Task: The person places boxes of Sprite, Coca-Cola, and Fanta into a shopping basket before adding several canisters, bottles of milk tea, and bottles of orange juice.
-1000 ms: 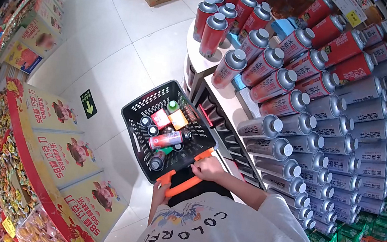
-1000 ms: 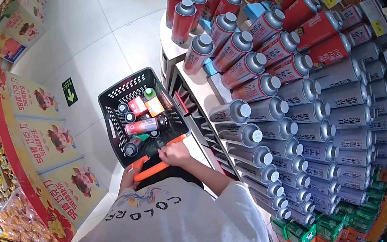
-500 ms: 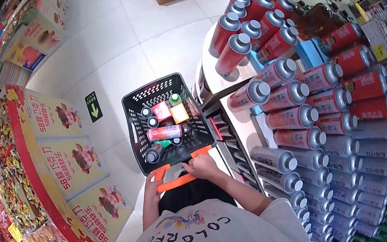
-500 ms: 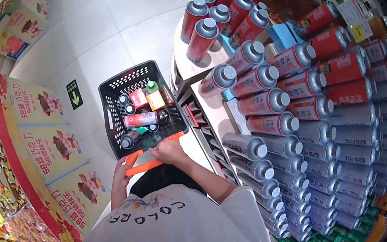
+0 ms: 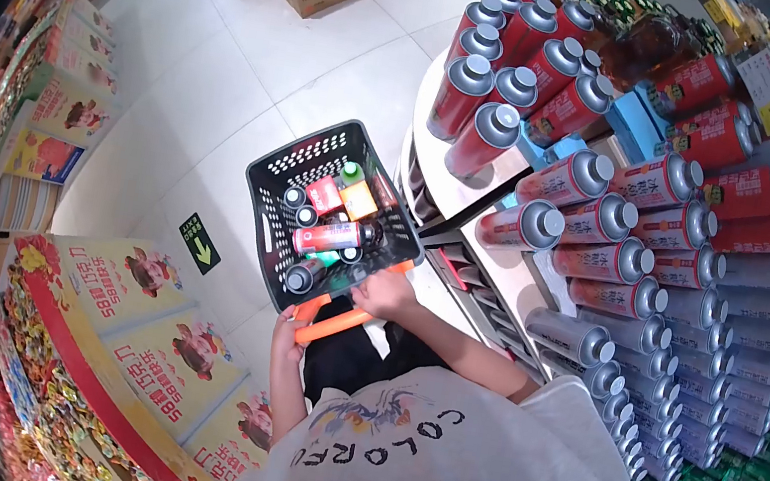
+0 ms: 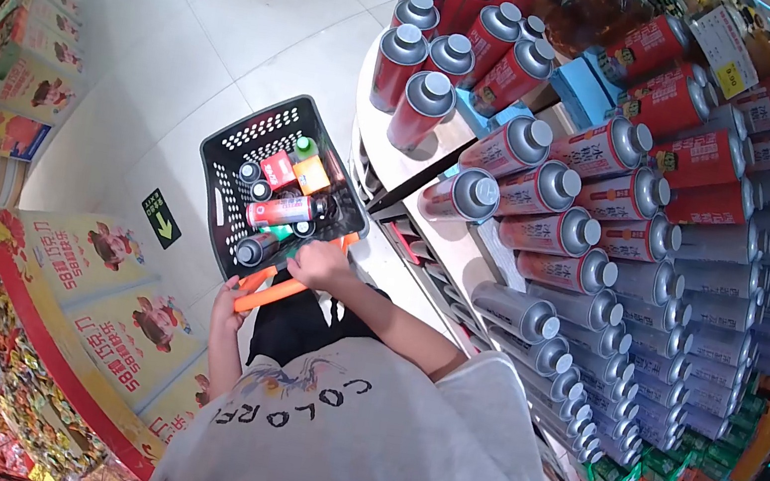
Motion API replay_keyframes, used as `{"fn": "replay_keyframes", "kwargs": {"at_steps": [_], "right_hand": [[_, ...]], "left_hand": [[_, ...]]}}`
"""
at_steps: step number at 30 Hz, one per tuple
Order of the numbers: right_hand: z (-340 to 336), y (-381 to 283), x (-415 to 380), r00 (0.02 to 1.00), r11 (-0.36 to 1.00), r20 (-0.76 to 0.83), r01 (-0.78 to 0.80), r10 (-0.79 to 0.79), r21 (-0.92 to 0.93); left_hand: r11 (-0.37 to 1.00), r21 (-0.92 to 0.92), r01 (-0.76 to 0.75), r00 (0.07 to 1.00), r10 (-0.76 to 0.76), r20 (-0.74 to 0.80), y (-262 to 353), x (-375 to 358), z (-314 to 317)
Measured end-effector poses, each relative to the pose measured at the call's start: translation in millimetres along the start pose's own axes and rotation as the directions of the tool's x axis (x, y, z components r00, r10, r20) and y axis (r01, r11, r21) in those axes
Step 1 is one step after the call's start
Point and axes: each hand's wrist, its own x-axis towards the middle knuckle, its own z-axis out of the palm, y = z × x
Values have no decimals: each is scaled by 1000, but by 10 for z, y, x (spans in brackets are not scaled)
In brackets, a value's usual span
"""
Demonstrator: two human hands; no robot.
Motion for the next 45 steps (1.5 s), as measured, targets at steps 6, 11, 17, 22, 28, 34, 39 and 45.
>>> {"fn": "replay_keyframes", "kwargs": {"at_steps": [6, 11, 17, 22, 28, 34, 39, 45], "right_hand": [[-249, -210, 596, 986, 986, -31, -165, 166, 29], [-392, -306, 1098, 961, 967, -126, -236, 247, 100], [-638, -394, 1694, 939, 937, -130, -290, 318, 192], [-546, -185, 2233, 891, 992, -443, -49, 98, 120], [-994, -228, 2697, 901, 957, -367, -143, 231, 251], [-1294, -208, 3140, 910, 915, -249, -245, 331, 320], [-1401, -142, 3455, 845, 871, -311, -306, 435, 384], [-1672, -79, 3739, 812, 766, -160, -437, 562, 471]], "left_hand": [[981, 190, 47, 994, -64, 85, 766, 484, 169], [950, 311, 38, 986, -87, 144, 1372, 981, 341], [947, 318, 52, 983, -104, 150, 1976, 1523, 541], [941, 331, 64, 985, -113, 131, 2542, 1640, 1010], [894, 439, 86, 973, -170, 157, 3092, 2170, 1284], [857, 505, 103, 964, -211, 162, 3580, 2506, 1713], [775, 620, 123, 942, -288, 173, 3932, 2805, 2061], [667, 736, 114, 926, -340, 163, 4220, 3163, 2390]]}}
